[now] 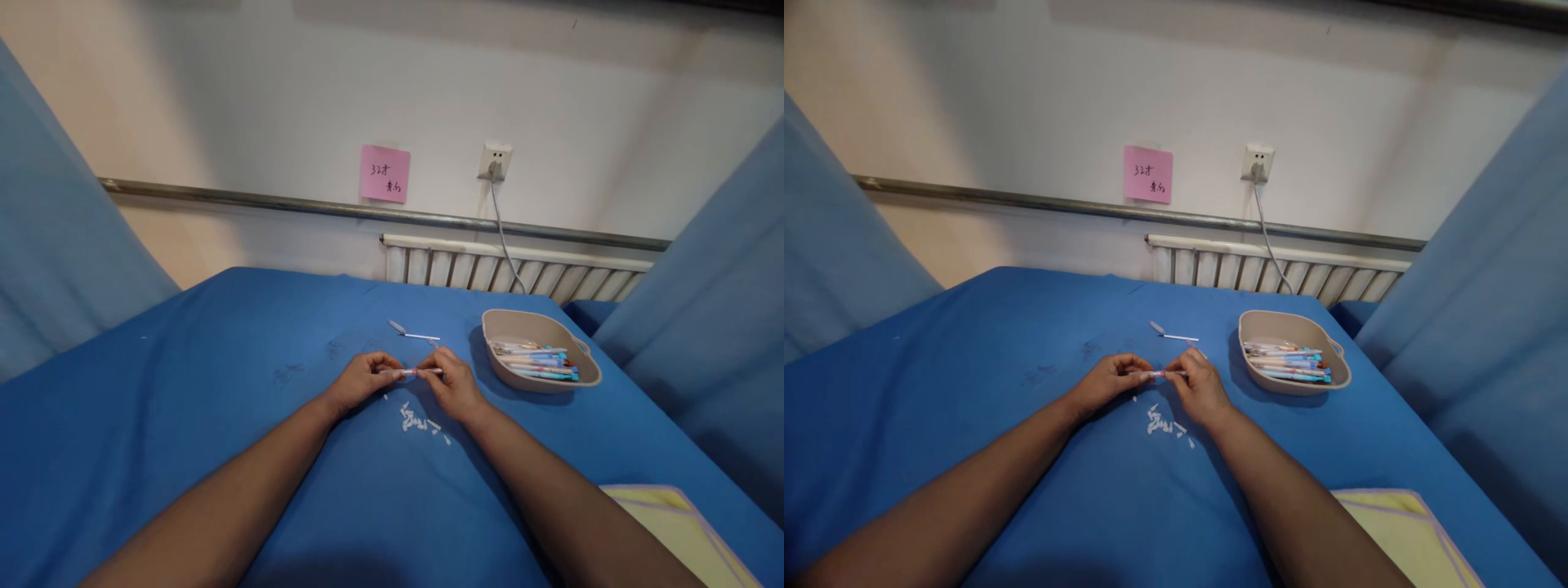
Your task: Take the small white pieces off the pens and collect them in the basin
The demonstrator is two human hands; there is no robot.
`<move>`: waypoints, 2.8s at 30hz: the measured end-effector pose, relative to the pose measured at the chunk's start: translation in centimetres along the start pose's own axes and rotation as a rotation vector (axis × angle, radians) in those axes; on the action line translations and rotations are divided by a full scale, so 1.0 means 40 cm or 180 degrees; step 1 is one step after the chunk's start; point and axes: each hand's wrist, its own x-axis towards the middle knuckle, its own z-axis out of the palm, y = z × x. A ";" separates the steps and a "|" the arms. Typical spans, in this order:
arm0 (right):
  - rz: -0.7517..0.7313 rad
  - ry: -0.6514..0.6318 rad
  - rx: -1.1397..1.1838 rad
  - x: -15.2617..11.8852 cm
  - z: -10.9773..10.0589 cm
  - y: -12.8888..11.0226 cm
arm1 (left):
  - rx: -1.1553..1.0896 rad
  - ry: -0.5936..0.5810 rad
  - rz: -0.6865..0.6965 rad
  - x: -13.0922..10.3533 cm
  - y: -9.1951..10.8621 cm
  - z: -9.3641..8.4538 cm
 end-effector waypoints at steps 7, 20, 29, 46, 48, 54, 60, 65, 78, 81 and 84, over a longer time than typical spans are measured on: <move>0.0548 0.0150 0.0162 -0.007 0.008 0.010 | -0.0025 -0.0165 -0.0016 -0.004 0.000 0.005; 0.0592 -0.0304 0.0118 -0.006 0.007 0.006 | 0.0165 -0.0148 0.0052 -0.007 -0.001 0.009; 0.0144 -0.0117 -0.0060 -0.004 -0.001 -0.011 | 0.0011 0.0149 -0.0023 0.003 0.001 0.006; 0.0731 -0.0164 0.0419 -0.008 0.015 0.011 | 0.0236 0.0048 0.0030 -0.001 0.003 0.010; 0.0878 -0.0294 0.0517 -0.010 0.015 0.014 | 0.0264 -0.0003 0.0030 -0.002 0.002 0.011; 0.0668 -0.0176 0.0339 -0.012 0.015 0.012 | 0.0285 0.0117 0.0047 0.002 -0.005 0.007; 0.0842 -0.0110 0.0471 -0.008 0.025 0.025 | 0.0360 0.0055 0.0051 0.004 -0.005 0.005; 0.1008 -0.0297 0.0646 -0.011 0.030 0.031 | 0.0462 0.0082 0.0089 0.000 0.001 0.008; 0.2238 0.0624 0.2882 0.045 0.034 0.060 | 0.1664 -0.0078 0.0471 -0.025 0.050 0.009; 0.2397 0.0772 0.3190 0.054 0.034 0.068 | 0.1494 0.0622 0.0537 -0.010 0.088 0.012; 0.2283 0.0688 0.3088 0.057 0.040 0.069 | 0.1692 0.0916 0.0973 0.038 0.156 0.058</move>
